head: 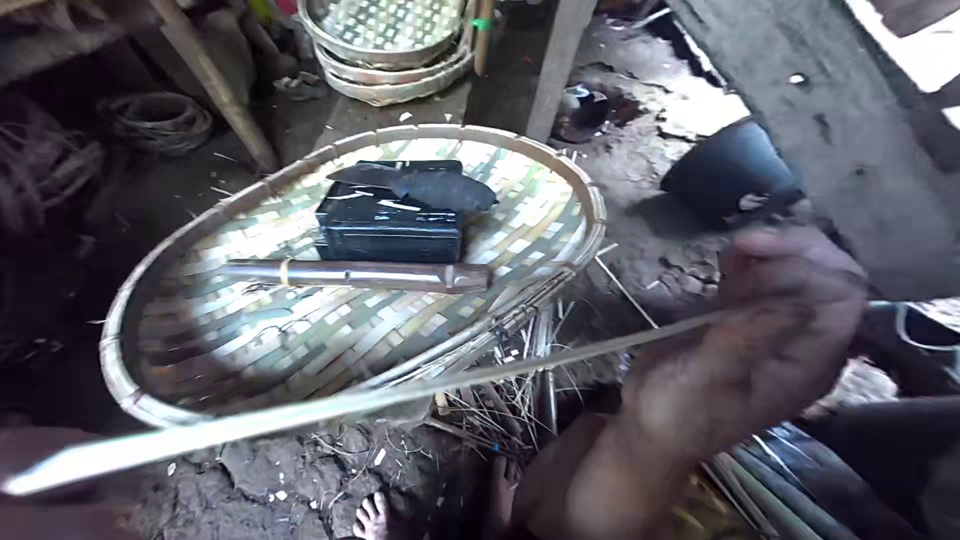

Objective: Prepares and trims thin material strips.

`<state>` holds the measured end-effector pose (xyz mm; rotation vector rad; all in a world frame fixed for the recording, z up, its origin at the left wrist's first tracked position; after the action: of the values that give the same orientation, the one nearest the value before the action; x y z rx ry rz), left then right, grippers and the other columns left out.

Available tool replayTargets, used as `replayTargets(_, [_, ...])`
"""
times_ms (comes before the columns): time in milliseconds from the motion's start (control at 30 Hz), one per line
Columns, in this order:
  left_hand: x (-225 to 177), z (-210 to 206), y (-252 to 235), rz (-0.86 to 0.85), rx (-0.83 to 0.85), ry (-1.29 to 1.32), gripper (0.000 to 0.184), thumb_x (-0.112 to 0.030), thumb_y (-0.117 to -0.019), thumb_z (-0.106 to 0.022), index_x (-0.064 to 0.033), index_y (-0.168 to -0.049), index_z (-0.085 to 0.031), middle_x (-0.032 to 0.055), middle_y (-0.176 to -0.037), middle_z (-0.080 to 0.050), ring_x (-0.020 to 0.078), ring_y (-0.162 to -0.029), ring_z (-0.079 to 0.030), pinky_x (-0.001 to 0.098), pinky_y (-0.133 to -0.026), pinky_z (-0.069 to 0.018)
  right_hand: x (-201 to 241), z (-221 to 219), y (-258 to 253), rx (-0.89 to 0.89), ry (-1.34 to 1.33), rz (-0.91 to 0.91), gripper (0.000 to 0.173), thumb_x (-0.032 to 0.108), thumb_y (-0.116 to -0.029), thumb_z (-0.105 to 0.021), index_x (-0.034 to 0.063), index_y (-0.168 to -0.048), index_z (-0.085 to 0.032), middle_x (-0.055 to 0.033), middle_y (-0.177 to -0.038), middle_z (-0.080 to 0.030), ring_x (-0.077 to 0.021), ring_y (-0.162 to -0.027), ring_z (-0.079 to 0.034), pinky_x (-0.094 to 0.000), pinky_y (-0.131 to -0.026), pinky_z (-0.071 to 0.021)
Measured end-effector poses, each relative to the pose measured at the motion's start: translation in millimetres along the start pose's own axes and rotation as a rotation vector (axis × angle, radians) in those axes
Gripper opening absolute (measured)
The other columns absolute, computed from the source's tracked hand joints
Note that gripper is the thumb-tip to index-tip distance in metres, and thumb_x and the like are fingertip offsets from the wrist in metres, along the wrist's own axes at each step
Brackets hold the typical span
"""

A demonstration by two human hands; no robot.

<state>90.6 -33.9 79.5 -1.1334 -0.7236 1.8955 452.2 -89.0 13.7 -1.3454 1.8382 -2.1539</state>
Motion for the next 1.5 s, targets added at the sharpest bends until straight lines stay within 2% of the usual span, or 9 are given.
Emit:
replayTargets(300, [-24,-57,-45,0.079,-0.051,0.402,0.036,-0.032,-0.1092,-0.047,-0.0111,-0.127,-0.070,0.0002,-0.117,-0.075,0.0114,-0.101,-0.074,0.0287,-0.089,-0.0618,95,-74,0,0.080,-0.180,0.143,0.022,0.039,-0.0986,-0.067,0.0193,-0.091,-0.064,0.0055,-0.120,-0.059,-0.0093,-0.128,-0.047,-0.0323,-0.110,-0.0353])
replayTargets(433, [-18,-16,-43,0.110,-0.255,0.628,0.028,-0.025,-0.1107,-0.042,-0.0176,-0.109,-0.069,0.0006,-0.105,-0.077,0.0148,-0.099,-0.075,0.0313,-0.091,-0.0617,102,-100,-34,0.416,-0.120,0.199,0.038,0.042,-0.1062,-0.051,0.0073,-0.110,-0.068,-0.0072,-0.125,-0.065,-0.0188,-0.124,-0.054,-0.0396,-0.106,-0.0402])
replayTargets(600, [-16,-40,-29,0.195,0.078,0.735,0.025,-0.033,-0.1103,-0.043,-0.0177,-0.114,-0.063,-0.0063,-0.081,-0.067,0.0046,-0.071,-0.069,0.0232,-0.069,-0.0617,21,-212,-64,1.087,0.470,0.017,0.047,0.034,-0.1057,-0.056,0.0003,-0.138,-0.058,-0.0288,-0.131,-0.059,-0.0490,-0.126,-0.054,-0.0693,-0.101,-0.0407])
replayTargets(700, [-11,-57,-17,0.234,0.177,0.735,0.029,-0.026,-0.1099,-0.047,-0.0089,-0.118,-0.069,-0.0095,-0.078,-0.061,-0.0045,-0.062,-0.057,0.0124,-0.057,-0.0512,-10,-242,-43,1.345,0.749,-0.046,0.050,0.032,-0.1064,-0.055,-0.0036,-0.140,-0.055,-0.0302,-0.138,-0.055,-0.0483,-0.129,-0.054,-0.0660,-0.103,-0.0422])
replayTargets(900, [-3,-41,-12,0.156,0.025,0.381,0.024,-0.015,-0.1041,-0.058,0.0011,-0.111,-0.074,-0.0067,-0.078,-0.058,-0.0056,-0.060,-0.048,0.0104,-0.054,-0.0423,7,-163,-77,0.949,0.311,-0.219,0.052,0.019,-0.1016,-0.065,-0.0053,-0.145,-0.050,-0.0290,-0.123,-0.062,-0.0406,-0.109,-0.062,-0.0568,-0.095,-0.0484])
replayTargets(1000, [-4,-39,-11,0.145,0.017,0.384,0.022,-0.016,-0.1026,-0.061,-0.0013,-0.113,-0.073,-0.0066,-0.080,-0.062,-0.0064,-0.060,-0.050,0.0099,-0.053,-0.0441,13,-93,-66,0.683,-0.200,-0.284,0.046,0.025,-0.0977,-0.063,0.0193,-0.142,-0.054,0.0054,-0.100,-0.067,-0.0028,-0.075,-0.065,-0.0194,-0.066,-0.0568])
replayTargets(1133, [-16,-50,-14,0.094,0.035,0.312,0.022,-0.014,-0.1012,-0.063,0.0020,-0.111,-0.075,-0.0036,-0.083,-0.061,-0.0058,-0.065,-0.053,0.0095,-0.057,-0.0465,38,-74,-32,0.558,-0.735,-0.440,0.020,0.040,-0.1065,-0.049,0.0248,-0.105,-0.063,0.0103,-0.083,-0.065,-0.0009,-0.056,-0.059,-0.0175,-0.050,-0.0546])
replayTargets(1300, [-37,-70,-14,-0.003,0.090,0.246,0.022,-0.010,-0.1000,-0.062,0.0042,-0.110,-0.075,0.0005,-0.087,-0.064,-0.0062,-0.073,-0.055,0.0084,-0.064,-0.0471,84,-97,28,0.871,-0.889,-0.443,0.039,0.034,-0.1016,-0.061,0.0250,-0.139,-0.053,0.0132,-0.076,-0.067,0.0060,-0.058,-0.060,-0.0096,-0.051,-0.0509])
replayTargets(1500, [-41,-84,-13,0.032,0.189,0.342,0.024,-0.013,-0.1018,-0.061,0.0033,-0.111,-0.075,-0.0017,-0.084,-0.064,-0.0065,-0.069,-0.055,0.0088,-0.060,-0.0472,89,-63,-28,0.637,-0.660,-0.246,0.013,0.020,-0.1066,-0.050,0.0175,-0.116,-0.059,0.0089,-0.074,-0.064,0.0029,-0.051,-0.055,-0.0110,-0.045,-0.0485])
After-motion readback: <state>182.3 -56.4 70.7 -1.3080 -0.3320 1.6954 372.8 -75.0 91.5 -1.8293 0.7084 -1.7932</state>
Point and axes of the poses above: each hand's wrist, its own y-axis away from the middle knuckle, its own z-axis out of the back of the hand, x = y × z, the point moved 10 cm from there along -y, towards the middle knuckle
